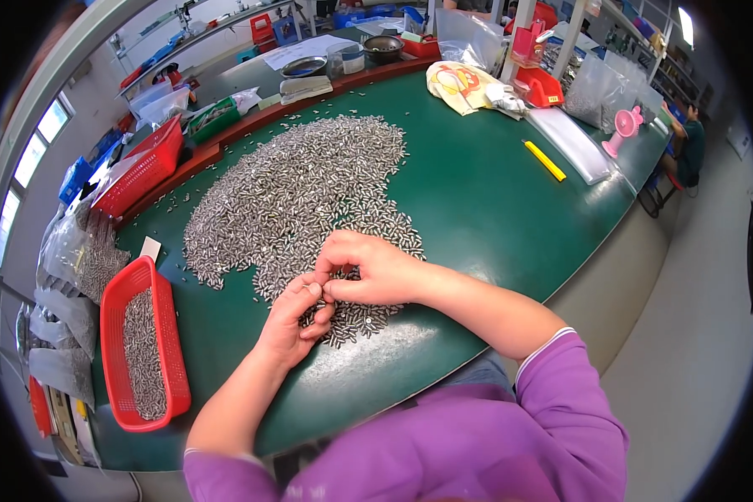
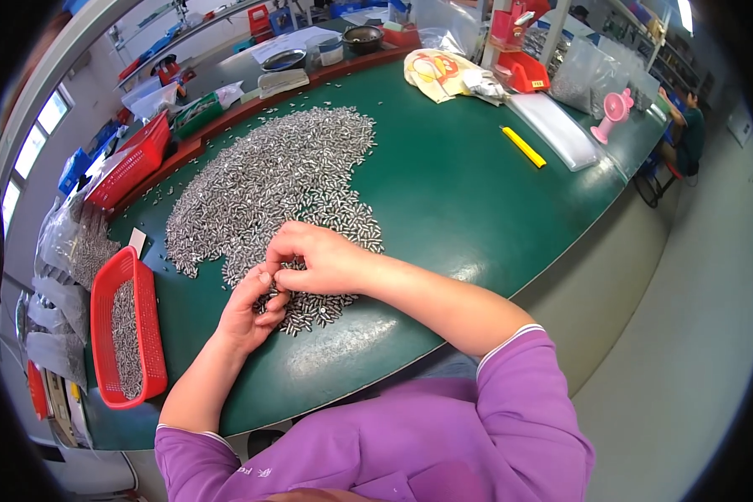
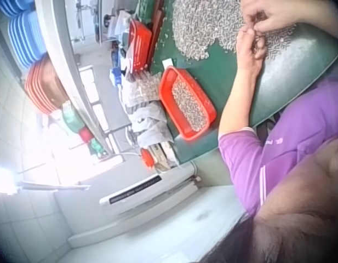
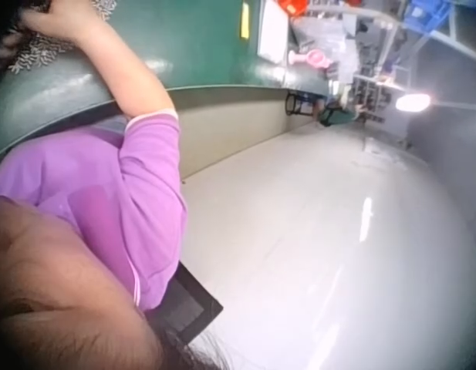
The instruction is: Sorting small hardware components by hand and placing them into a tray.
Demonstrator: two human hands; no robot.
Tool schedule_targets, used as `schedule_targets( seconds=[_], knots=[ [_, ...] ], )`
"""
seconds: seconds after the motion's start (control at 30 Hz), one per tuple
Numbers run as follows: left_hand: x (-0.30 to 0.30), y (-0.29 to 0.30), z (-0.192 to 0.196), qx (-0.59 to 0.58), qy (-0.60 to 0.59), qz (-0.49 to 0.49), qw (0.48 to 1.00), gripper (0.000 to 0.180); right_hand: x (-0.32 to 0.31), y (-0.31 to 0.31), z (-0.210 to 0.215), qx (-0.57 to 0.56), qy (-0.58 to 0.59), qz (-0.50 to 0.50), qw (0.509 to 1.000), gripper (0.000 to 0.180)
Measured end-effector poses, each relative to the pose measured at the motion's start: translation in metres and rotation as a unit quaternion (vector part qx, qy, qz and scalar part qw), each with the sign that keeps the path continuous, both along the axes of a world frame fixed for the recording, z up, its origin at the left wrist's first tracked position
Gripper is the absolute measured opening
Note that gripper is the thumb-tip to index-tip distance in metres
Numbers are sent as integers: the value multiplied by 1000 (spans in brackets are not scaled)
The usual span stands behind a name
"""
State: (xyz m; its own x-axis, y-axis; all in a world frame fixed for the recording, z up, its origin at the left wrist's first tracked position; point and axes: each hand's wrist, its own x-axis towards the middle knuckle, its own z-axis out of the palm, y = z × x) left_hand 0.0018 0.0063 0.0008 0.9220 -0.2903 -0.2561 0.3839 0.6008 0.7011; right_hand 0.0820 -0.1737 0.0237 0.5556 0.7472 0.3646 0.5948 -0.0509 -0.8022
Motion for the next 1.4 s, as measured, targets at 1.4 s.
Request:
schedule_targets(
  seconds=[1.4],
  knots=[
    [1,0,2,17,28,13,999,13,14,-11,-15,-210,-214,-110,948,9]
  ],
)
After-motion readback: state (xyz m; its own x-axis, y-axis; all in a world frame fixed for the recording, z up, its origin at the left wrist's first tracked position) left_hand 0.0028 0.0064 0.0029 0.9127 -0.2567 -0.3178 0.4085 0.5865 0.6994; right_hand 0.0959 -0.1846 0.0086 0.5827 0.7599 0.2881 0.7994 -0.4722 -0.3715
